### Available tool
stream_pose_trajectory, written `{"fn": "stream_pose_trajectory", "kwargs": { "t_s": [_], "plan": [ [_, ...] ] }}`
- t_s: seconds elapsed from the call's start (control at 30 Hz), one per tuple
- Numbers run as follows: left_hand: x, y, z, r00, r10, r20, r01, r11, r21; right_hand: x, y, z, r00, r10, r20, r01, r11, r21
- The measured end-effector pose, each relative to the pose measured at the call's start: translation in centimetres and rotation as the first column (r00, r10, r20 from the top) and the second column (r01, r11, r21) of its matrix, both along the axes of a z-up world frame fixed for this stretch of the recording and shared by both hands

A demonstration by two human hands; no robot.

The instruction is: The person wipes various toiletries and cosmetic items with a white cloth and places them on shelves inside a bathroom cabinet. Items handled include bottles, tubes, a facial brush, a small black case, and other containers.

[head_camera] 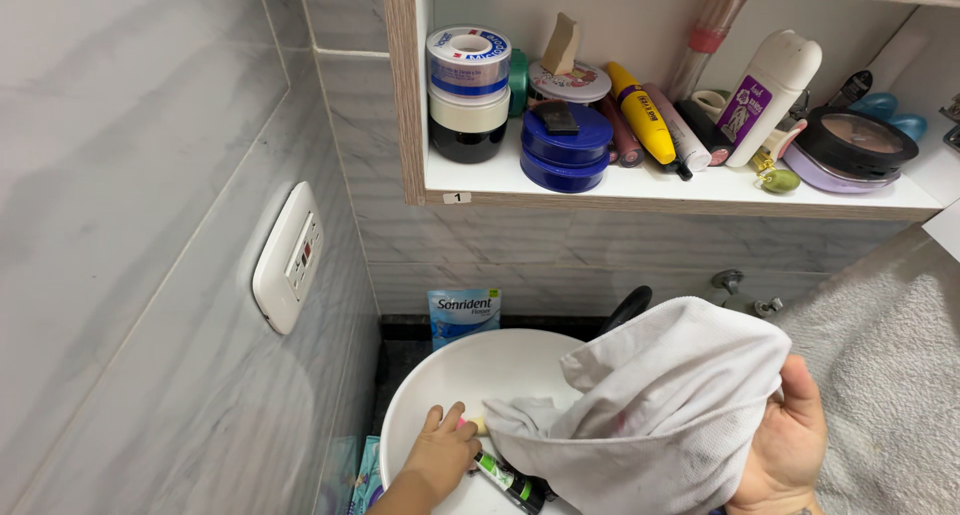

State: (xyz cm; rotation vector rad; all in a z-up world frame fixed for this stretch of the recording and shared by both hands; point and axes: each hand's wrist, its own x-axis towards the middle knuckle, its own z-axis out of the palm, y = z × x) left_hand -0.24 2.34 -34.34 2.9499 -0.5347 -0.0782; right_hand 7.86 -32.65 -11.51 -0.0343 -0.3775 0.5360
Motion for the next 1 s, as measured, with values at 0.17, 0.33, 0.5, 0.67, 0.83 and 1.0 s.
{"fn": "stream_pose_trajectory", "kwargs": {
  "t_s": [0.17,0.33,0.5,0.67,0.83,1.0],
  "plan": [
    [-0.1,0.4,6.1,0.979,0.143,-0.143,-0.157,0.983,-0.097,0.8,-0.1,0.9,0.967,-0.254,0.028,0.252,0.935,-0.251],
    [1.5,1.2,16.2,0.953,0.246,-0.176,-0.259,0.965,-0.052,0.3,0.6,2.3,0.922,-0.279,0.270,0.372,0.831,-0.414],
    [1.6,0.3,28.6,0.967,0.256,-0.003,-0.254,0.959,-0.127,0.0,4.0,3.0,0.898,-0.046,0.438,0.405,0.476,-0.781],
    [-0.6,-0.7,38.3,0.954,0.207,0.217,-0.086,0.882,-0.463,-1.9,8.3,3.9,0.302,0.491,0.817,0.908,0.111,-0.403],
    [-2.3,-3.3,41.2,0.958,0.227,0.173,-0.072,0.776,-0.626,-2.9,11.4,4.3,0.261,0.251,0.932,0.953,0.086,-0.290],
    [-3.0,-6.3,40.2,0.931,0.259,0.258,0.027,0.655,-0.755,-2.0,11.6,1.7,0.613,0.145,0.776,0.757,0.174,-0.630]
  ]
}}
